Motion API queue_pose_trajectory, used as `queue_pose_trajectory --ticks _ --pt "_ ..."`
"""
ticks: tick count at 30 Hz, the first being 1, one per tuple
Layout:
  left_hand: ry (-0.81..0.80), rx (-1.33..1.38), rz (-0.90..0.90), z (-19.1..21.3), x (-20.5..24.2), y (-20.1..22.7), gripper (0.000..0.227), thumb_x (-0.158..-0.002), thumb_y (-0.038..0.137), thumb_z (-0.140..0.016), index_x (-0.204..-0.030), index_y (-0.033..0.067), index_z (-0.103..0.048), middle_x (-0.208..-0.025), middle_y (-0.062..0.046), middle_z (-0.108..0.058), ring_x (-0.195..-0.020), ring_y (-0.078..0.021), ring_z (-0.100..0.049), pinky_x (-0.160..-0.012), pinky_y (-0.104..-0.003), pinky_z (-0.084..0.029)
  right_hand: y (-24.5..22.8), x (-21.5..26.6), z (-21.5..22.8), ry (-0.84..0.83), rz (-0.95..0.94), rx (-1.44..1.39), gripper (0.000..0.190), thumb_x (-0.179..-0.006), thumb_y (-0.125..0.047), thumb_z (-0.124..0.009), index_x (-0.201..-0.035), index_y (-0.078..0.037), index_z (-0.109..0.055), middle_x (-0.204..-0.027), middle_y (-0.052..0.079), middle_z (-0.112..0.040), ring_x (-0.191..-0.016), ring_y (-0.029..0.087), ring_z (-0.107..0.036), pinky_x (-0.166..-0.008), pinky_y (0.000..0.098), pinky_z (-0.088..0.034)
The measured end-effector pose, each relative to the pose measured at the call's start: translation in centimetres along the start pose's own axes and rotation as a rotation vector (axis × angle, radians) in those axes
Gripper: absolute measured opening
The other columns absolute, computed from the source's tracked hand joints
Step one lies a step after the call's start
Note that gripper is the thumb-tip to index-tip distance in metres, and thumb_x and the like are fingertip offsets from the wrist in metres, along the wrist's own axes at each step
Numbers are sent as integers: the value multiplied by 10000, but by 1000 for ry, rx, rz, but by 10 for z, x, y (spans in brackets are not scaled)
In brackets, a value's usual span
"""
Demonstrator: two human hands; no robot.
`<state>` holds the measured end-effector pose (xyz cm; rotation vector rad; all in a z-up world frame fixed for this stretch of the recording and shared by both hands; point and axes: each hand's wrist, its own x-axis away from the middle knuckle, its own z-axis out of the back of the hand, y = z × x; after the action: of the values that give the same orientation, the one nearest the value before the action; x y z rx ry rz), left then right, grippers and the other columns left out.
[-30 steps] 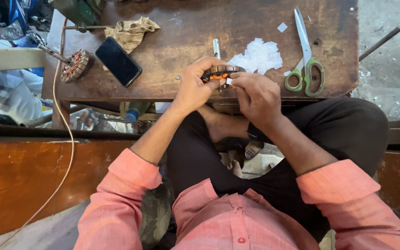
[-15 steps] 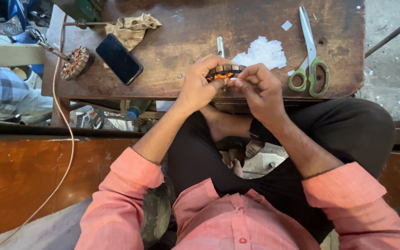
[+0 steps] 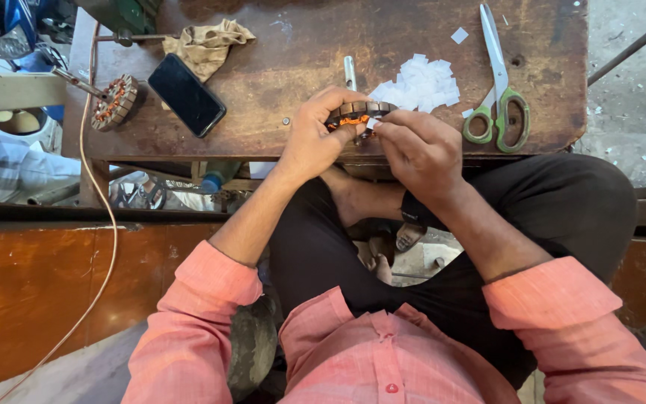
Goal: The person sits at a workbench and assembles small white plastic pieces onto a circular motor stator with copper windings. They repeatedly pick up pieces, place them into slots, and use scissors to trim excess material. The process is repeated for multiple stators on the table.
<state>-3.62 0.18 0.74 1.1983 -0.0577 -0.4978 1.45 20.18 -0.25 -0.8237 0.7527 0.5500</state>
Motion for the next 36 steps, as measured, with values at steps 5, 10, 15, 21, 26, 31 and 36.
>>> queue_pose_trajectory --ticks 5,10,15,21,26,31,36 --pt "0 -5 -36 0 -2 -1 304 -871 -75 -757 -1146 40 -695 -1070 -25 -672 -971 -101 -656 -864 -254 -540 4 0 2 -46 -73 -20 148 -898 29 -796 -1015 -42 -741 -1028 90 -752 -911 266 -733 -804 376 -583" --pt "6 13 -29 0 -1 -3 321 -854 -88 -750 -1144 40 -700 -1060 -30 -669 -962 -106 -650 -850 -254 -529 5 -1 3 -37 -229 -172 144 -914 11 -800 -1043 -45 -768 -1017 91 -772 -911 220 -752 -798 331 -581" --pt "1 2 -14 -3 -2 -2 316 -851 -97 -735 -1130 46 -695 -1039 -30 -655 -950 -109 -650 -841 -258 -528 7 3 -1 -10 -373 -215 126 -924 -17 -820 -1045 -34 -787 -948 106 -770 -848 181 -751 -757 294 -568" --pt "19 -55 -59 -5 -2 2 341 -828 -112 -734 -1124 54 -700 -1044 -49 -662 -985 -151 -662 -872 -281 -531 10 8 -5 34 -480 -400 128 -966 -23 -803 -1092 -19 -779 -1001 100 -783 -892 134 -746 -803 258 -580" --pt "26 -67 -31 -5 -3 2 349 -819 -99 -731 -1126 64 -703 -1069 -52 -673 -1017 -158 -677 -900 -288 -541 8 6 -4 40 -428 -300 114 -954 -7 -802 -1066 2 -784 -972 104 -778 -868 140 -745 -778 269 -572" --pt "74 -2 50 -12 2 4 350 -869 -43 -732 -1198 64 -679 -1119 -64 -679 -1049 -179 -686 -929 -311 -559 6 8 -6 54 -397 -258 98 -971 11 -774 -1065 17 -747 -957 108 -765 -867 138 -741 -765 266 -568" --pt "61 30 89 -12 25 9 640 -897 69 -797 -1443 55 -464 -1440 -153 -502 -1355 -259 -515 -1110 -366 -450 14 15 -16 47 -574 -484 78 -1060 42 -656 -1123 34 -611 -1050 96 -775 -857 90 -661 -716 232 -512"
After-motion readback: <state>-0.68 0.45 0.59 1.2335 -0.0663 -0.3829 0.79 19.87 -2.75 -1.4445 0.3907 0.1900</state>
